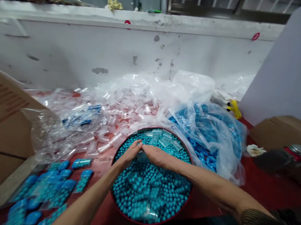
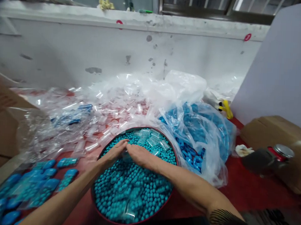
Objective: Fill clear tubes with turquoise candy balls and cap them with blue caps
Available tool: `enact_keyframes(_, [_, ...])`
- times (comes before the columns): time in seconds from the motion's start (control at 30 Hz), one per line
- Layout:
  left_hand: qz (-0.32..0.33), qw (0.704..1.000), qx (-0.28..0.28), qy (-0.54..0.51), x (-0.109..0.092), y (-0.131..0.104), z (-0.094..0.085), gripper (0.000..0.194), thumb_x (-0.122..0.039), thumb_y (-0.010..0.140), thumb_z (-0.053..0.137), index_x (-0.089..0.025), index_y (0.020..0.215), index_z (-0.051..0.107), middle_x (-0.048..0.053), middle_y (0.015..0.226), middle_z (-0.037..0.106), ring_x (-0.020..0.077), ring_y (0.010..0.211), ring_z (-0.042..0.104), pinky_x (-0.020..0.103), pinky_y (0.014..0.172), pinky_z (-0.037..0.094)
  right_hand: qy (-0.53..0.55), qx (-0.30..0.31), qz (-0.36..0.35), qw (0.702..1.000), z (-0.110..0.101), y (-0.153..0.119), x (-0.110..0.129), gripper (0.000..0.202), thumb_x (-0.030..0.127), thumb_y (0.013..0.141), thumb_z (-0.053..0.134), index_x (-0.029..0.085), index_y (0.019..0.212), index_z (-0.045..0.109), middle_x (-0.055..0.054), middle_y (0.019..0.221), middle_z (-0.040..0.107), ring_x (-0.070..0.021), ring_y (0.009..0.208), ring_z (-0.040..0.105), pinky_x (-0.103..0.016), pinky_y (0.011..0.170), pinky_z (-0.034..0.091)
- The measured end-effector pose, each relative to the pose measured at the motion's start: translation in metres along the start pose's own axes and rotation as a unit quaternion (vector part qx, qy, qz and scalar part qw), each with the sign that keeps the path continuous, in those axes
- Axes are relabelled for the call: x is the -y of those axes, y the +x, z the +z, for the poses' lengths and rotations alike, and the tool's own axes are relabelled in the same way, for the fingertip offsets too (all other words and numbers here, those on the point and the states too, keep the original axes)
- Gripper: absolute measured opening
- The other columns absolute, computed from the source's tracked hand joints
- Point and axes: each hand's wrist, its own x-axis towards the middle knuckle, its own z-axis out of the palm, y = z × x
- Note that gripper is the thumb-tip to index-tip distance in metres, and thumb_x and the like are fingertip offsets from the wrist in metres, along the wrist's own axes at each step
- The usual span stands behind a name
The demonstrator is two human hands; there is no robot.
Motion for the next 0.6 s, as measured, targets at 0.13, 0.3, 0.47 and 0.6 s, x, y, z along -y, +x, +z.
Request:
enact_keyframes(0.13, [0.014,0.994,0.093,-0.061,-0.004,-0.002,0.002,0.063,-0.048,0.064,0.056,-0.01,0.111,0.038,0.009,0.099,0.058,0.0192,0.089,0.055,0.029,0.076,0.043,0.053,0.003,-0.002,0.999,-0.003,0.01,-0.009,0.024,0.006,0.068,0.048,0.012,0.09,0.053,-0.005,0.09,0.06,-0.0145,0.077,0.053,-0.022,0.066,0.041])
enact_keyframes(0.3, [0.077,0.98,0.115,0.142,-0.002,-0.008,0.004,0.055,-0.027,0.061,0.06,-0.012,0.11,0.041,0.008,0.105,0.055,0.0194,0.094,0.052,0.029,0.082,0.04,0.113,-0.007,0.037,0.993,-0.024,-0.003,-0.026,0.028,0.004,0.07,0.044,0.013,0.093,0.057,-0.002,0.09,0.062,-0.0114,0.08,0.056,-0.02,0.07,0.041])
enact_keyframes(0.47, [0.046,0.927,0.084,0.363,0.001,-0.011,0.011,0.029,-0.02,0.062,0.052,-0.017,0.091,0.05,0.005,0.088,0.06,0.0204,0.082,0.056,0.027,0.07,0.041,-0.012,0.034,0.152,0.988,-0.064,-0.034,-0.041,0.02,0.025,0.076,0.051,0.015,0.09,0.06,-0.006,0.085,0.064,-0.0179,0.08,0.057,-0.026,0.069,0.041])
enact_keyframes(0.6, [0.027,0.924,0.063,0.376,-0.003,-0.011,0.016,0.028,-0.013,0.06,0.049,-0.016,0.088,0.048,0.006,0.074,0.06,0.0219,0.074,0.057,0.027,0.063,0.039,-0.129,0.174,0.187,0.958,-0.064,-0.042,-0.028,0.042,0.047,0.064,0.061,0.015,0.091,0.058,-0.009,0.083,0.064,-0.0232,0.079,0.058,-0.028,0.063,0.041])
